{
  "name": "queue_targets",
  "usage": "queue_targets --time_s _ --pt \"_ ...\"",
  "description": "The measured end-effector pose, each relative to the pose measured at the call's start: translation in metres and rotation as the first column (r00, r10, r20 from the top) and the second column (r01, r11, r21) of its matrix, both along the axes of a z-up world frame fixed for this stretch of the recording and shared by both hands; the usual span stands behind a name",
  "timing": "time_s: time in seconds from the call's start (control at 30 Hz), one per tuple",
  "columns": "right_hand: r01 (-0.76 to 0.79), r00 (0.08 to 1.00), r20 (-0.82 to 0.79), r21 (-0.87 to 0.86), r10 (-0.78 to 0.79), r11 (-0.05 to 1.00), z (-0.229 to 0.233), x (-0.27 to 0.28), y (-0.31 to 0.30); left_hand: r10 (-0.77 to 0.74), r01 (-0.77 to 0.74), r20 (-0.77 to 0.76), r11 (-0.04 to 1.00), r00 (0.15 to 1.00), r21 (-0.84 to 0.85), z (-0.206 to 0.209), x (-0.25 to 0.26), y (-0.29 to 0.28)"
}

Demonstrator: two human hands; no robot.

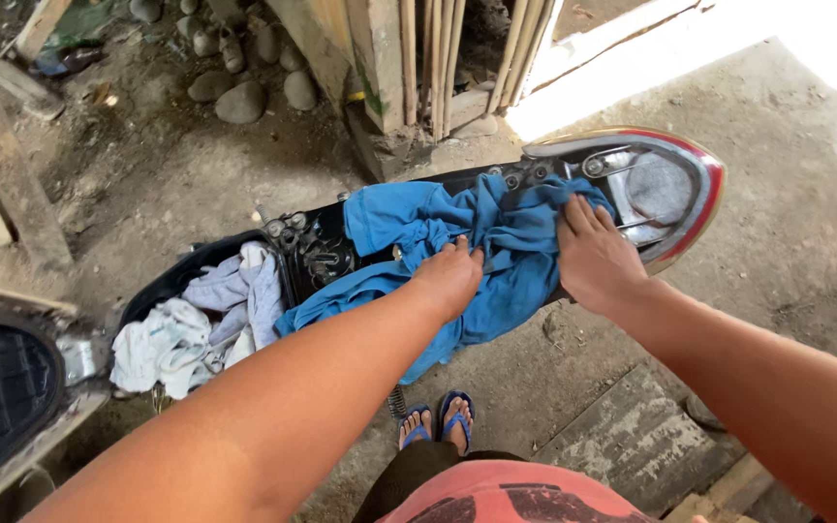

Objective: The person wipes the motorcycle's fuel tank and seat area with a blue cloth, repeatedly folding and repositioning the cloth to cover different sections. The person also briefly moves a pile of white cloths from the seat to the side before continuing to wipe the tank and surrounding parts.

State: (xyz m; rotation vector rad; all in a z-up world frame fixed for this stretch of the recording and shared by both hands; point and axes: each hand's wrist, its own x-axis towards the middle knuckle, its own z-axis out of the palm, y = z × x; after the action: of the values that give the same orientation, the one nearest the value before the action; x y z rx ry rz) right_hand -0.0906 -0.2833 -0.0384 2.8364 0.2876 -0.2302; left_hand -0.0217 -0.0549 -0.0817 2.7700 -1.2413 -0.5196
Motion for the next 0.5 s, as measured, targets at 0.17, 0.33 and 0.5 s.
queue_targets --time_s 0.17,0.33,0.5 --pt "0.063 0.990 0.107 0.246 -0.092 0.967 -0.008 -0.009 -0.002 -0.058 0.055 0.075 0.997 0.995 0.049 -0.005 -0.004 -0.005" --pt "0.210 0.976 0.022 0.201 -0.218 0.957 -0.009 -0.047 0.024 -0.116 0.107 0.072 0.987 0.991 0.121 -0.004 0.000 0.000" --pt "-0.001 1.000 -0.025 -0.245 -0.005 0.969 -0.017 0.005 0.000 -0.121 0.113 0.156 0.992 0.980 0.060 -0.019 0.003 -0.002"
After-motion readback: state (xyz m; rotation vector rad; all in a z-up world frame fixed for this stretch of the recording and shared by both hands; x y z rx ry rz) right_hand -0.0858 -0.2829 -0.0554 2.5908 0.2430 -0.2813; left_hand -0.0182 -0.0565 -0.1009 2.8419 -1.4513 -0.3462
